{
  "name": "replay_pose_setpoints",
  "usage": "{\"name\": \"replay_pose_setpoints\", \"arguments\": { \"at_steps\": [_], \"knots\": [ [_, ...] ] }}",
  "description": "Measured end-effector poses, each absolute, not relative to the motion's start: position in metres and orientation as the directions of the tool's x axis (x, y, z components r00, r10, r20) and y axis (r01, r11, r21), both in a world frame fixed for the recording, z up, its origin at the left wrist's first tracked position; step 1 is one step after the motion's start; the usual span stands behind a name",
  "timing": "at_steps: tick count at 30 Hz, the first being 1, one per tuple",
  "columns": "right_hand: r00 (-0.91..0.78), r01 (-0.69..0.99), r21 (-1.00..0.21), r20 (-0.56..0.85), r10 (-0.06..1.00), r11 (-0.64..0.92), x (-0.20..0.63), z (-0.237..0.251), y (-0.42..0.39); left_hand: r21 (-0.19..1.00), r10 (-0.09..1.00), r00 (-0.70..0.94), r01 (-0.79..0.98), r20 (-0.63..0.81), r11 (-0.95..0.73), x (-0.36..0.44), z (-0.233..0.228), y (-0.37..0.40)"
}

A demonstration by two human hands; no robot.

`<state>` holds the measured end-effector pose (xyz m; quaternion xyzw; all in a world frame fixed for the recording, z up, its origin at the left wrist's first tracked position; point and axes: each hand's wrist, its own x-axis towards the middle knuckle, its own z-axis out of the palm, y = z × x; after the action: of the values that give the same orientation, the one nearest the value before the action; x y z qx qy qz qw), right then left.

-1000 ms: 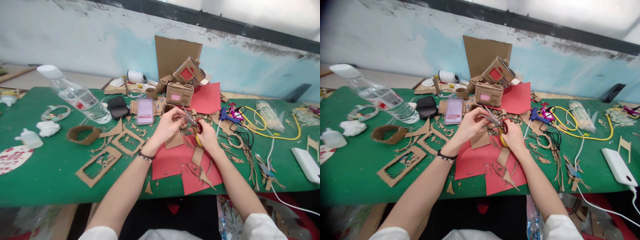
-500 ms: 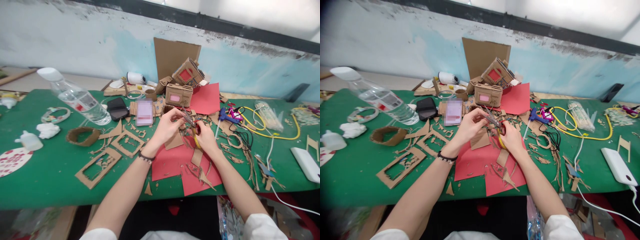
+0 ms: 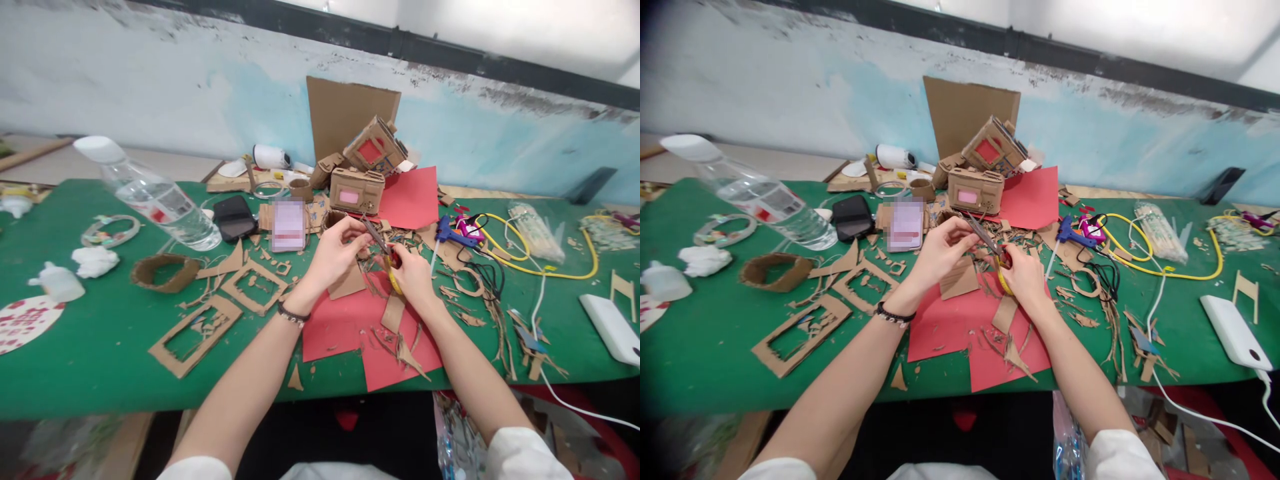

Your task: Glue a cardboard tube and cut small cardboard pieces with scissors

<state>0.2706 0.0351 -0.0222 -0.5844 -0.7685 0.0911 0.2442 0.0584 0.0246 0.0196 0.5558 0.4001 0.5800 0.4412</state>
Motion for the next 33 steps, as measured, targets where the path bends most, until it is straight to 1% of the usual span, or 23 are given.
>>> {"name": "replay_pose_setpoints", "arguments": {
  "at_steps": [2, 5, 7, 12, 17, 23, 26, 30, 33],
  "knots": [
    [-0.175, 0.825, -0.489, 0.255, 0.951, 0.283, 0.272, -0.02, 0.036, 0.955, 0.957, -0.01, -0.062, 0.29, -0.29, 0.058, 0.019, 0.025],
    [-0.167, 0.736, -0.617, 0.232, 0.958, 0.277, 0.273, -0.016, 0.036, 0.948, 0.949, -0.038, -0.06, 0.312, -0.314, 0.057, 0.02, 0.024],
    [-0.191, 0.702, -0.647, 0.232, 0.954, 0.298, 0.272, -0.014, 0.034, 0.942, 0.944, -0.035, -0.063, 0.327, -0.329, 0.057, 0.022, 0.023],
    [-0.256, 0.717, -0.606, 0.23, 0.939, 0.344, 0.265, -0.015, 0.028, 0.929, 0.93, -0.013, -0.041, 0.367, -0.368, 0.06, 0.026, 0.02],
    [-0.246, 0.731, -0.603, 0.203, 0.948, 0.319, 0.263, -0.017, 0.028, 0.931, 0.932, -0.024, -0.037, 0.362, -0.363, 0.061, 0.024, 0.019],
    [-0.253, 0.749, -0.586, 0.178, 0.951, 0.309, 0.262, -0.016, 0.027, 0.915, 0.914, -0.019, 0.021, 0.404, -0.404, 0.061, 0.021, 0.019],
    [-0.256, 0.773, -0.555, 0.169, 0.952, 0.306, 0.261, -0.018, 0.027, 0.912, 0.913, -0.019, 0.043, 0.408, -0.407, 0.061, 0.02, 0.019],
    [-0.235, 0.83, -0.473, 0.185, 0.954, 0.296, 0.262, -0.022, 0.03, 0.919, 0.919, -0.031, 0.037, 0.393, -0.392, 0.062, 0.018, 0.02],
    [-0.235, 0.832, -0.467, 0.193, 0.953, 0.299, 0.264, -0.021, 0.031, 0.924, 0.923, -0.045, 0.027, 0.381, -0.38, 0.063, 0.017, 0.021]
  ]
}}
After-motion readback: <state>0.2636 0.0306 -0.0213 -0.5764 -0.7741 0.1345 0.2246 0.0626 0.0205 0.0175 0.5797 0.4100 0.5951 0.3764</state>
